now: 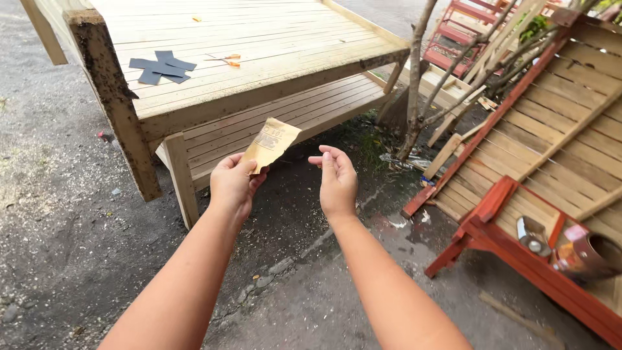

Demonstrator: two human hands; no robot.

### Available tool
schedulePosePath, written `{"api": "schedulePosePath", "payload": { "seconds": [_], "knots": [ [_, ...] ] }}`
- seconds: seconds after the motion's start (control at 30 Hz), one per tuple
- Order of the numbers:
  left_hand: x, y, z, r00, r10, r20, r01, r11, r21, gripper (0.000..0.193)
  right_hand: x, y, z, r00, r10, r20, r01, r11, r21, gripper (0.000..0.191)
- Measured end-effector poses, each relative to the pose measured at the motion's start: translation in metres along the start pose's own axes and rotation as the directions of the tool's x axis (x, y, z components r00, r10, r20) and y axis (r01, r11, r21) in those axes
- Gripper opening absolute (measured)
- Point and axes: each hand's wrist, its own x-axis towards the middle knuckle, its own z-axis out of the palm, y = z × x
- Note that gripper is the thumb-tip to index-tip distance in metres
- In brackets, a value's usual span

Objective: The person sands a wooden cabinet with sandpaper, rubbing the door frames, arched panels, top edges and interior surfaces by hand while steadying the cabinet with the other hand. They briefly handle a sanding block and a sheet of sandpaper at a workbench before resuming sanding the cabinet top.

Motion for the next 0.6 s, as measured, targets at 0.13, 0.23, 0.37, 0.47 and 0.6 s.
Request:
{"api": "schedulePosePath", "payload": {
  "seconds": [0.13, 0.23, 0.37, 0.47, 0.6],
  "knots": [
    [0.056, 0.001, -0.018, 0.994, 0.043, -0.099, -0.043, 0.999, 0.003, 0.03, 0.061, 0.043, 0.033, 0.993, 0.076, 0.09, -0.075, 0.997, -0.008, 0.029],
    [0.12, 0.015, -0.033, 0.983, 0.05, -0.175, -0.047, 0.999, 0.02, 0.028, 0.107, 0.08, 0.079, 0.983, 0.09, 0.161, -0.094, 0.995, 0.017, 0.028],
    [0.225, 0.024, -0.053, 0.963, 0.071, -0.259, -0.074, 0.997, -0.004, 0.028, 0.172, 0.146, 0.14, 0.966, 0.087, 0.245, -0.099, 0.994, 0.036, 0.027],
    [0.3, 0.023, -0.076, 0.962, 0.079, -0.263, -0.085, 0.996, -0.011, 0.031, 0.213, 0.2, 0.19, 0.952, 0.124, 0.28, -0.152, 0.985, 0.081, 0.027],
    [0.389, 0.035, -0.106, 0.93, 0.012, -0.367, 0.017, 0.997, 0.076, 0.035, 0.281, 0.253, 0.256, 0.919, 0.2, 0.34, -0.247, 0.964, 0.099, 0.029]
  ]
}}
